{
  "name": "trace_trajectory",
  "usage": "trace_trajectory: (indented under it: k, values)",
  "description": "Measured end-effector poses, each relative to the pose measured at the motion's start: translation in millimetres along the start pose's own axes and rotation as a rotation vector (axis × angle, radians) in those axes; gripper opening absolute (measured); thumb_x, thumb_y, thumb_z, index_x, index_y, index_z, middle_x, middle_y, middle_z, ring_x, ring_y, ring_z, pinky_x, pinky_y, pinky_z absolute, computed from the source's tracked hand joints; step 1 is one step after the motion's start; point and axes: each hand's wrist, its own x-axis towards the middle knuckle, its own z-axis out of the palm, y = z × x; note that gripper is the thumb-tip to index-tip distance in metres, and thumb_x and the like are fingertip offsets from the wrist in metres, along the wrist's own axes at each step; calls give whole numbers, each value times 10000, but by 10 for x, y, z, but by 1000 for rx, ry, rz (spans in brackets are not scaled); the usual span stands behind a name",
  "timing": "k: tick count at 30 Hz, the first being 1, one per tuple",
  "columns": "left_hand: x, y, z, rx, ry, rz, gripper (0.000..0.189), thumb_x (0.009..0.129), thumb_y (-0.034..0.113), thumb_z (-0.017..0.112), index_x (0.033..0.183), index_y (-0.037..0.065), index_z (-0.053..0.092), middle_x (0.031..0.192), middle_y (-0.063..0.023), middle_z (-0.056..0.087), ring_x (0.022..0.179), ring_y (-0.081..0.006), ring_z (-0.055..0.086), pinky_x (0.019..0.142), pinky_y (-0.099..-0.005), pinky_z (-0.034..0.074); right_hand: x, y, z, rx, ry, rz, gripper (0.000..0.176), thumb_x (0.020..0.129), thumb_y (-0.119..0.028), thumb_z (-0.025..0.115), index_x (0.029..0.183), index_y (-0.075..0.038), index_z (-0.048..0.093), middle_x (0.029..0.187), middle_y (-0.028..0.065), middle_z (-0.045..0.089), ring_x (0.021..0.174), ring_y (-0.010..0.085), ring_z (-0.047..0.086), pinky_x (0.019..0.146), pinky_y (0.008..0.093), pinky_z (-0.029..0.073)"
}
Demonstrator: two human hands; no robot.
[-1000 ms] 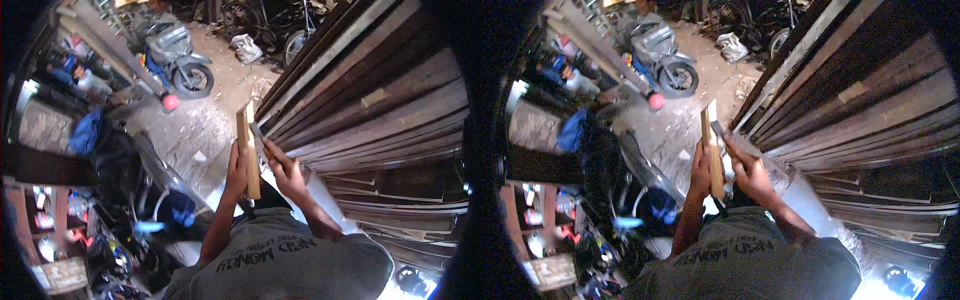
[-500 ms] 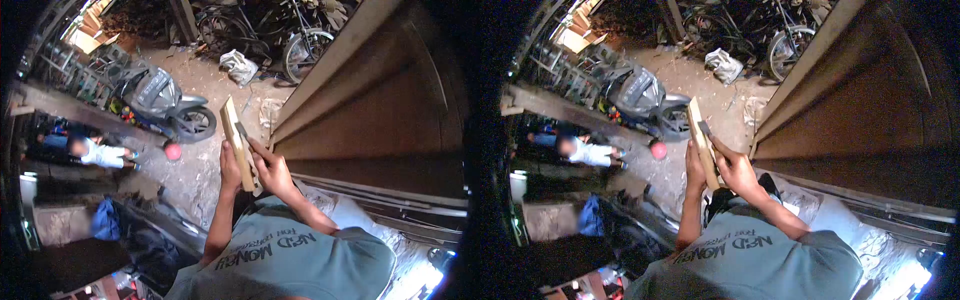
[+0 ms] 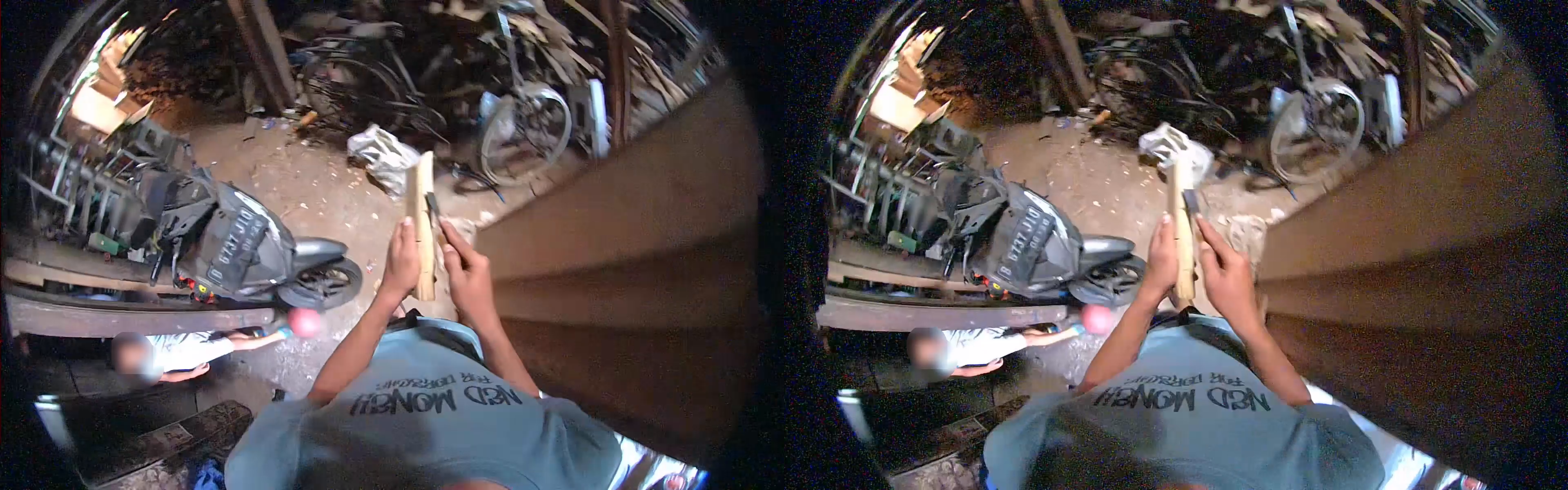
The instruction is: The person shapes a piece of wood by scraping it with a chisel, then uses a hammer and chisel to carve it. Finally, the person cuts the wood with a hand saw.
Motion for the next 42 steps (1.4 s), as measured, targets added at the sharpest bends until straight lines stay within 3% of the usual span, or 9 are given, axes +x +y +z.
trace_trajectory:
  k: [3, 14, 16, 20, 24, 27, 30, 33, 42]
  values:
    - [1014, -400, -464, -105, 61, 146, 473, 1010, 369, 259, 1027, -34, 506, 932, -232, 566, 881, -334, 553, 825, -417, 422, 946, 146, 708, -94, 36, -47, 381, 928, -97, 471, 1301, -36, 525, 1129, 117, 652, 958, 126, 600, 847, 255, 459]
    - [3221, -176, -2149, -427, 339, -178, 472, 1010, 400, 255, 1039, 4, 511, 837, -106, 558, 730, -192, 548, 673, -331, 470, 3513, -58, 2364, -282, -381, -122, 362, 924, -132, 483, 1271, -58, 553, 1197, 172, 615, 1061, 180, 602, 899, 313, 461]
    - [3739, -499, -2284, -317, 504, -142, 504, 1009, 419, 256, 1073, -12, 508, 897, -126, 569, 786, -203, 553, 719, -335, 466, 4241, -184, 2710, -313, -479, 146, 361, 930, -145, 484, 1265, -30, 549, 1197, 183, 612, 1070, 192, 596, 917, 301, 439]
    - [4741, -162, -3001, -132, 516, -409, 600, 993, 486, 259, 1143, -43, 498, 1026, -163, 572, 949, -259, 535, 853, -378, 420, 5293, -82, 3354, -316, -665, -162, 377, 911, -109, 458, 1269, -26, 546, 1178, 178, 625, 1037, 195, 607, 923, 302, 433]
    - [5686, -555, -3334, -204, 836, -101, 578, 987, 478, 260, 1078, -35, 511, 970, -257, 591, 946, -406, 567, 826, -444, 435, 6291, -448, 4021, -240, -796, -126, 409, 890, -41, 401, 1275, 28, 521, 1154, 169, 637, 987, 165, 607, 864, 286, 469]
    - [5878, -54, -3819, -265, 839, -307, 757, 961, 576, 241, 1382, -45, 344, 1398, -249, 399, 1302, -318, 393, 1069, -365, 299, 6728, -231, 4431, -204, -894, -312, 403, 911, -50, 405, 1294, 34, 499, 1267, 177, 570, 1047, 177, 580, 901, 273, 432]
    - [6428, -424, -4160, -270, 967, -311, 725, 964, 569, 232, 1337, -27, 409, 1251, -257, 517, 1145, -330, 513, 990, -362, 375, 7181, -377, 5046, -151, -990, -35, 393, 922, -71, 412, 1290, 33, 501, 1304, 187, 536, 1247, 244, 476, 1030, 319, 350]
    - [6779, -471, -4796, -95, 1054, -178, 602, 981, 518, 248, 1233, 29, 490, 966, -194, 620, 868, -328, 582, 792, -383, 452, 7515, -343, 5555, -218, -998, -312, 400, 920, -67, 414, 1300, 32, 490, 1295, 167, 550, 1166, 179, 508, 988, 288, 372]
    - [8709, -714, -6943, -352, 1087, -28, 592, 999, 480, 265, 1182, -21, 522, 1166, -211, 560, 1091, -319, 512, 960, -364, 374, 8879, -801, 7883, -219, -920, -200, 390, 931, -84, 429, 1303, 8, 497, 1278, 180, 560, 1198, 216, 509, 1013, 312, 360]
